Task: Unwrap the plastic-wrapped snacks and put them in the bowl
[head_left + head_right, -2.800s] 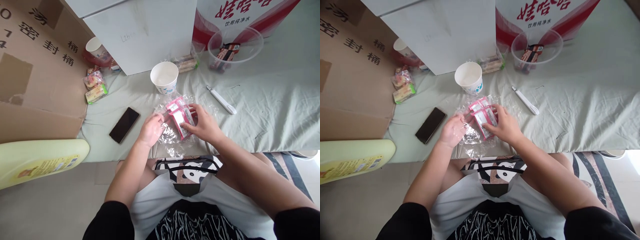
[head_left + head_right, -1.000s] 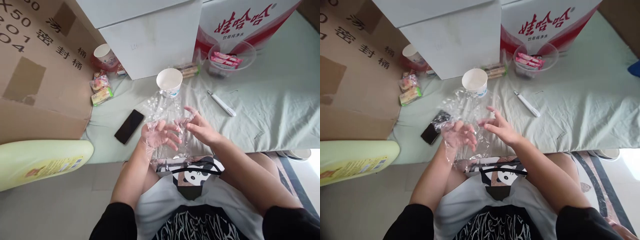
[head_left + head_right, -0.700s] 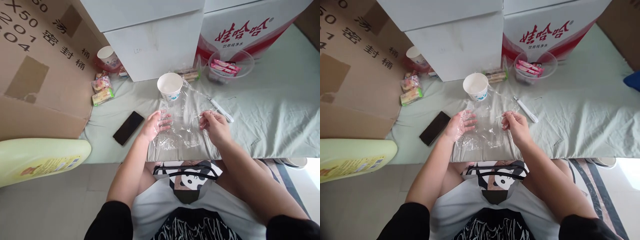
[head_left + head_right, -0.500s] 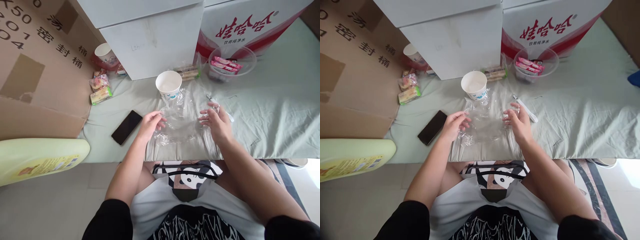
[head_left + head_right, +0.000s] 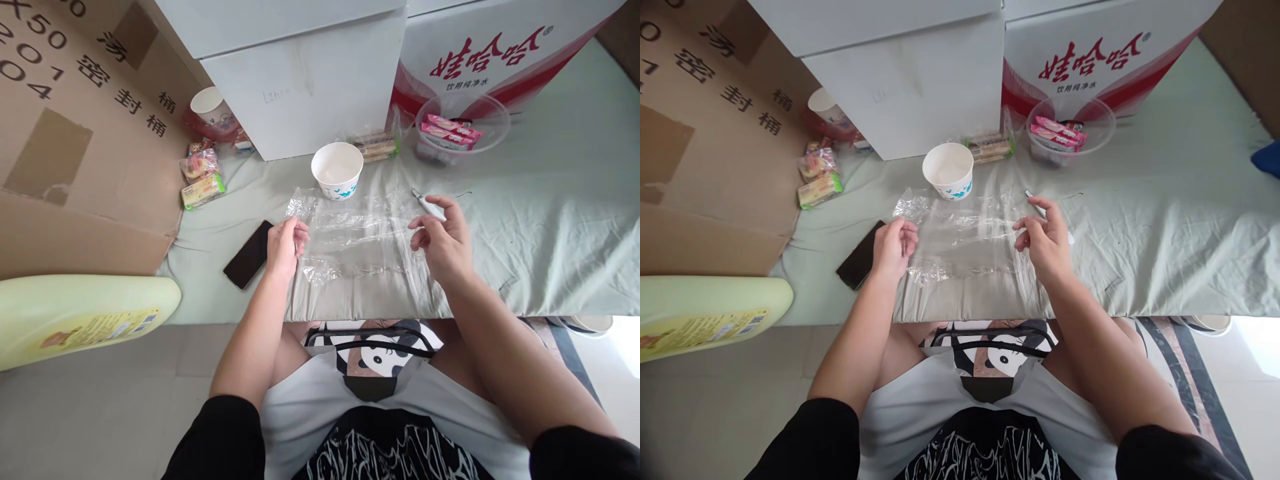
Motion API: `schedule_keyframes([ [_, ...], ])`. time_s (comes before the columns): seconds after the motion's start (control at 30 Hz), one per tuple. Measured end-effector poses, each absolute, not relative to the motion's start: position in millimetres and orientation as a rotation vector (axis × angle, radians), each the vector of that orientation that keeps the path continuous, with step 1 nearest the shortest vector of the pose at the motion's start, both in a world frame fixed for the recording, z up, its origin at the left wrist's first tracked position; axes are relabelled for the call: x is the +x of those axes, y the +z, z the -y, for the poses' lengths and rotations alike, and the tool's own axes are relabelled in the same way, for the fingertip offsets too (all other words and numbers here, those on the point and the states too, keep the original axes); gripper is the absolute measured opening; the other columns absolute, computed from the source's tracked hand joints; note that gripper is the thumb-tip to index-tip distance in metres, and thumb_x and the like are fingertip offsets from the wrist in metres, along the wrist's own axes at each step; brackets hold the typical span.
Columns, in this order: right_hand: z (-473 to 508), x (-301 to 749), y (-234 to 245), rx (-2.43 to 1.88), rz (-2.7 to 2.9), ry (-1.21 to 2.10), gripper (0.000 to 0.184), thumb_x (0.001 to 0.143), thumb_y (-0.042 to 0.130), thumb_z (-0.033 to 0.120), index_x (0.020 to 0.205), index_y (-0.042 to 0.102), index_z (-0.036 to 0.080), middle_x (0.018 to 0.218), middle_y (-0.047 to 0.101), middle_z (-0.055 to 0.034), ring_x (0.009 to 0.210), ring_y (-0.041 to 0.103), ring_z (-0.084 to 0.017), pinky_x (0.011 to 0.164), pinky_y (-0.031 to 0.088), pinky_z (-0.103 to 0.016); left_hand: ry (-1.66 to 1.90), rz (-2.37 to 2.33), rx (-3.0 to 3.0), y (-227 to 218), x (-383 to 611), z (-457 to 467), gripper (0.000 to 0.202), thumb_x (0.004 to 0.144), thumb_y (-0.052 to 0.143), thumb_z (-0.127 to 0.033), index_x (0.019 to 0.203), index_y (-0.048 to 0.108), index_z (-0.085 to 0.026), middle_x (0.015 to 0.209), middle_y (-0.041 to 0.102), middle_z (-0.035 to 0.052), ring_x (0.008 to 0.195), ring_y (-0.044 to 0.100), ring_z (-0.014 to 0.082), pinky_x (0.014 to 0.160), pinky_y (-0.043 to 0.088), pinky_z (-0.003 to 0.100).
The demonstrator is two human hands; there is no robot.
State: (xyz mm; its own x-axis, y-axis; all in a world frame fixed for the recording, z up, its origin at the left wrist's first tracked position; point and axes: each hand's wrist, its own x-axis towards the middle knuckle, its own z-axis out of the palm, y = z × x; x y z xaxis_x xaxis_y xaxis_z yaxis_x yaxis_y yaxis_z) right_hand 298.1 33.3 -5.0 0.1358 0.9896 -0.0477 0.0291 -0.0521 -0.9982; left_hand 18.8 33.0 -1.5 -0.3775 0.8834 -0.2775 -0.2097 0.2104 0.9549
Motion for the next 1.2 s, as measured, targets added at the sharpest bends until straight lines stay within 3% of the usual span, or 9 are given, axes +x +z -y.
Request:
schedule_keyframes([
  [0.1,-33.1,298.2,-3.7,-1.320,1.215,1.237,0.034,0.086,0.066,0.041,0.117,0.061,0.028,0.081,0.071,0.0008,0.053,0.062,-0.012,0.053,0.053,-0.030,1.234,-1.368,0.716,3.2,14.9,-28.4,0.016,0.082,0.075,-0.032,0.083,0.073,-0.015,0.067,0.073,0.0059,0.055,0.066,0.0120,0.052,0.047,0.020],
  [0.3,-32.6,299.1,-1.3,-1.300,1.190,1.173,0.024,0.084,0.068,0.037,0.103,0.071,0.023,0.098,0.076,-0.0050,0.069,0.071,-0.016,0.065,0.058,-0.033,1.359,-1.336,0.695,16.2,4.5,-13.6,0.069,0.071,0.078,-0.006,0.134,0.061,-0.028,0.088,0.078,0.0010,0.058,0.069,0.0113,0.060,0.053,0.021],
  [0.53,-34.4,316.3,-4.9,-1.343,1.365,1.071,0.040,0.079,0.072,0.029,0.119,0.070,0.026,0.101,0.076,-0.0055,0.090,0.073,-0.023,0.084,0.061,-0.044,1.282,-1.531,0.924,14.2,-6.3,-9.5,0.032,0.070,0.069,0.003,0.090,0.079,-0.021,0.087,0.075,0.0015,0.074,0.070,0.0123,0.076,0.055,0.021],
  [0.73,-26.3,328.5,1.2,-1.456,1.672,0.341,0.010,0.080,0.071,0.038,0.077,0.072,0.028,0.098,0.068,-0.0104,0.110,0.066,-0.037,0.100,0.050,-0.062,1.342,-1.583,1.219,24.3,-10.2,-0.6,0.019,0.067,0.083,-0.005,0.072,0.079,-0.023,0.075,0.064,0.0006,0.080,0.063,0.0161,0.083,0.052,0.021],
  [0.8,-20.1,330.9,9.8,-1.352,1.667,0.414,0.019,0.081,0.071,0.043,0.072,0.067,0.027,0.100,0.069,-0.0110,0.121,0.062,-0.039,0.105,0.046,-0.064,1.428,-1.516,1.267,27.1,-11.4,3.7,0.019,0.066,0.085,-0.008,0.062,0.074,-0.023,0.086,0.066,0.0028,0.093,0.065,0.0182,0.090,0.053,0.022],
  [0.87,-13.9,334.2,19.4,-1.240,1.644,0.833,0.029,0.084,0.070,0.052,0.071,0.061,0.027,0.084,0.071,-0.0085,0.107,0.070,-0.036,0.095,0.053,-0.059,1.519,-1.376,1.187,27.4,-10.9,6.0,0.022,0.068,0.084,-0.014,0.057,0.067,-0.022,0.097,0.070,0.0047,0.102,0.068,0.0203,0.094,0.055,0.025],
  [1.0,-17.5,341.3,25.9,-1.071,1.523,1.817,0.047,0.072,0.076,0.072,0.079,0.066,0.026,0.060,0.067,-0.0047,0.061,0.070,-0.028,0.060,0.056,-0.044,1.419,-1.264,0.818,18.4,-1.3,-4.2,0.027,0.079,0.077,-0.037,0.066,0.059,-0.022,0.065,0.067,0.0011,0.053,0.064,0.0150,0.050,0.050,0.024],
  [1.1,-35.7,338.7,14.6,-1.070,1.307,1.775,0.054,0.066,0.076,0.079,0.084,0.072,0.028,0.072,0.072,-0.0059,0.071,0.073,-0.027,0.072,0.060,-0.046,1.204,-1.289,0.789,8.6,8.8,-21.1,0.029,0.084,0.075,-0.043,0.074,0.058,-0.022,0.046,0.054,-0.0046,0.030,0.042,0.0093,0.034,0.025,0.020],
  [1.2,-50.4,323.2,2.6,-1.036,1.132,1.676,0.050,0.071,0.073,0.076,0.090,0.072,0.030,0.094,0.076,-0.0061,0.094,0.075,-0.025,0.086,0.061,-0.044,0.940,-1.210,0.860,6.1,15.5,-33.6,0.033,0.084,0.076,-0.048,0.078,0.058,-0.021,0.043,0.052,-0.0043,0.027,0.040,0.0081,0.033,0.019,0.020],
])
